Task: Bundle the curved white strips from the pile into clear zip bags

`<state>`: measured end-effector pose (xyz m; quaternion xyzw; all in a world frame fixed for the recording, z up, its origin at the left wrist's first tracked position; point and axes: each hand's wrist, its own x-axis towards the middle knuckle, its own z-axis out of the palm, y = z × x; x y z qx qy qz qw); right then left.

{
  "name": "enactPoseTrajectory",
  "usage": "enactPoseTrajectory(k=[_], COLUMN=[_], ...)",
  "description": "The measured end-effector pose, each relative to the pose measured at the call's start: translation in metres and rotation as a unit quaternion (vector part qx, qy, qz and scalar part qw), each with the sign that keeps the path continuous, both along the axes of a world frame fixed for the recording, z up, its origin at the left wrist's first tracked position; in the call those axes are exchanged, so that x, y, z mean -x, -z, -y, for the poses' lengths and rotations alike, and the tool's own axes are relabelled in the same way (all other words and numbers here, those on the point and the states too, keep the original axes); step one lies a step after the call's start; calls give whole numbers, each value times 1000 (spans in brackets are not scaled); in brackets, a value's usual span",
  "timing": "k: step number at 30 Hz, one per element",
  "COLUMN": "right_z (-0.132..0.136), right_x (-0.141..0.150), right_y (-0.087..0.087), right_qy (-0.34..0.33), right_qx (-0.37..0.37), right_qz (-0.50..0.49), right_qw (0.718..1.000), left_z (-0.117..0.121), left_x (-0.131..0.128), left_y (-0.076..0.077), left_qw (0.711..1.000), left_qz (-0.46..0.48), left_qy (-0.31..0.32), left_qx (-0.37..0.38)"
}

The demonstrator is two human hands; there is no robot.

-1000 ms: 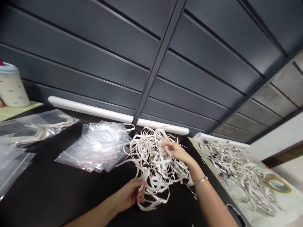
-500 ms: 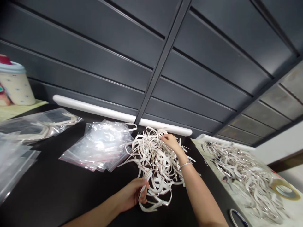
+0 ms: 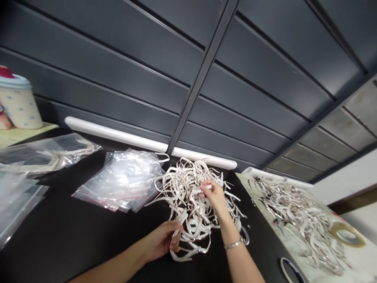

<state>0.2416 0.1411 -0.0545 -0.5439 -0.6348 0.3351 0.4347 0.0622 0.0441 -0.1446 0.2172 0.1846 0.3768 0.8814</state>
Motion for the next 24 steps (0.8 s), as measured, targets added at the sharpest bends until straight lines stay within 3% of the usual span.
enactPoseTrajectory(k=[3,7,9,12,15,18,21,24], right_z=[37,77,90,100,104,109,117,127], right_x=[-12,-21,-21,-18,-13,-9,-4,0], right_y=[-1,22,38,53,54,52,54,59], right_qy=[33,72,89,126,151,137,108,84], right_qx=[-36,18,57,59,36,35,45,56], right_qz=[-112,-321,-335,-343,-411,-479,-527,-567], right_qw=[993,944,936,929,898,867,842,818], left_z=[2,5,7,8,7,4,3,5], left_x=[1,0,-1,0,2,1,-1,1], left_y=[-2,-3,-3,-9,-19,-32,-44,-58], left_qw=[1000,999,999,998,990,986,986,978], left_qz=[13,19,12,0,-7,-32,-86,-156], left_qy=[10,33,39,28,4,-11,-54,-137], left_qx=[4,14,21,60,138,164,132,31])
